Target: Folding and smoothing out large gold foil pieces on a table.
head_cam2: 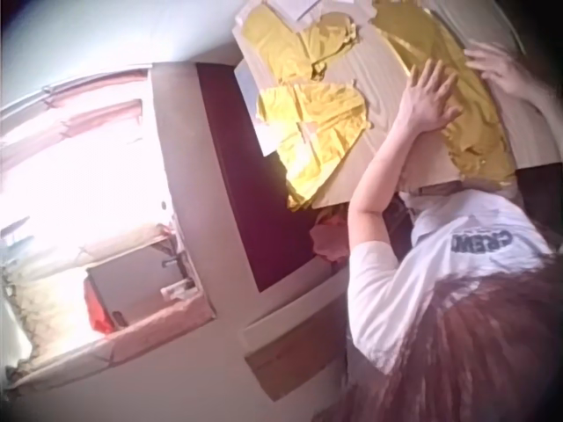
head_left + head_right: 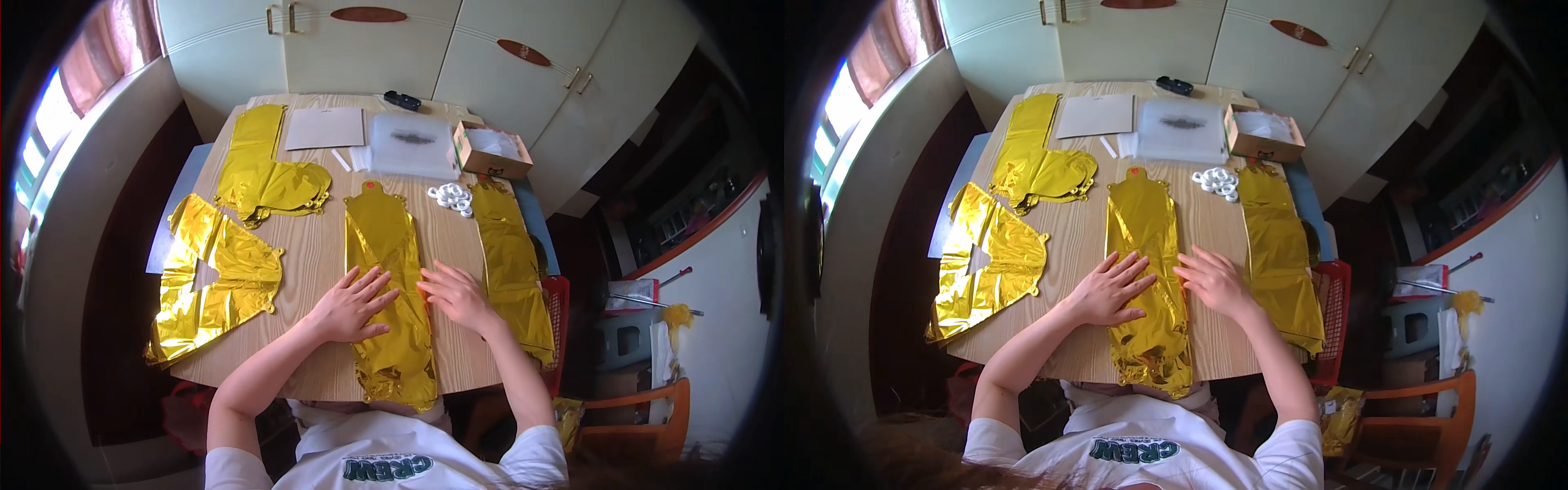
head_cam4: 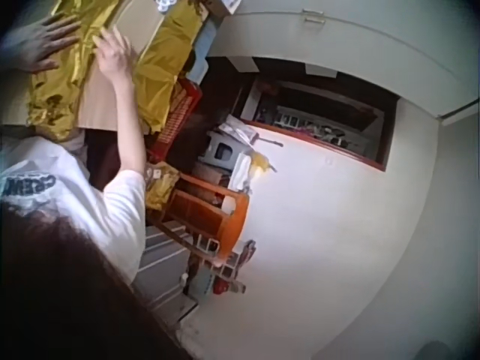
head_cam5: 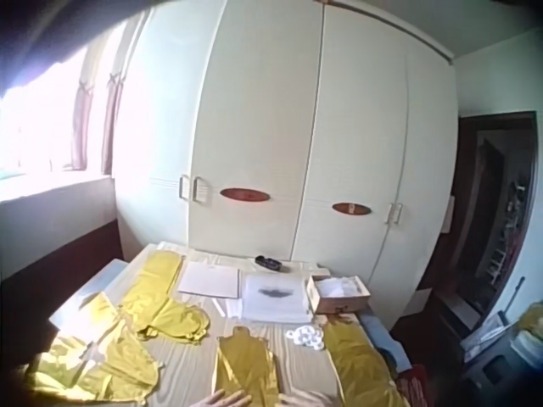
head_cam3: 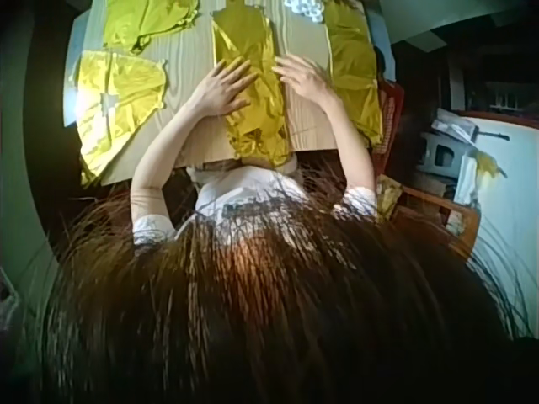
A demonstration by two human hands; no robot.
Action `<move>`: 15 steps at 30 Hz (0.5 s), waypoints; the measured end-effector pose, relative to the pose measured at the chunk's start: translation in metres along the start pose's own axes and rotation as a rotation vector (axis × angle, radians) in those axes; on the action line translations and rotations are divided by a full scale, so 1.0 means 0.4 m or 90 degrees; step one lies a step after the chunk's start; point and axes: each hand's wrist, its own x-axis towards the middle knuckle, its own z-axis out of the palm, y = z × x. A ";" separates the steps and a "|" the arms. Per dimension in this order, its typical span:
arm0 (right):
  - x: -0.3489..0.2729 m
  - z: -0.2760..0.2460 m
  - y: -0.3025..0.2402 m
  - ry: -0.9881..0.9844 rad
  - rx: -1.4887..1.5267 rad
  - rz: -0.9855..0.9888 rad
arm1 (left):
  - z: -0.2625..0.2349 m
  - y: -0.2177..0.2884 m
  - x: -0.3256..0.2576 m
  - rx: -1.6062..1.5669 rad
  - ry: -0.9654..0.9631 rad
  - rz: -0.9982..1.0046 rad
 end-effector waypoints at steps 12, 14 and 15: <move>0.032 0.054 0.009 -0.058 -0.007 -0.034 | -0.009 0.007 -0.002 0.009 -0.001 0.002; 0.028 0.060 0.006 -0.050 -0.012 -0.030 | -0.010 0.008 -0.001 0.016 0.001 0.009; 0.027 0.063 0.007 -0.046 -0.015 -0.030 | -0.010 0.008 -0.001 0.021 0.001 0.014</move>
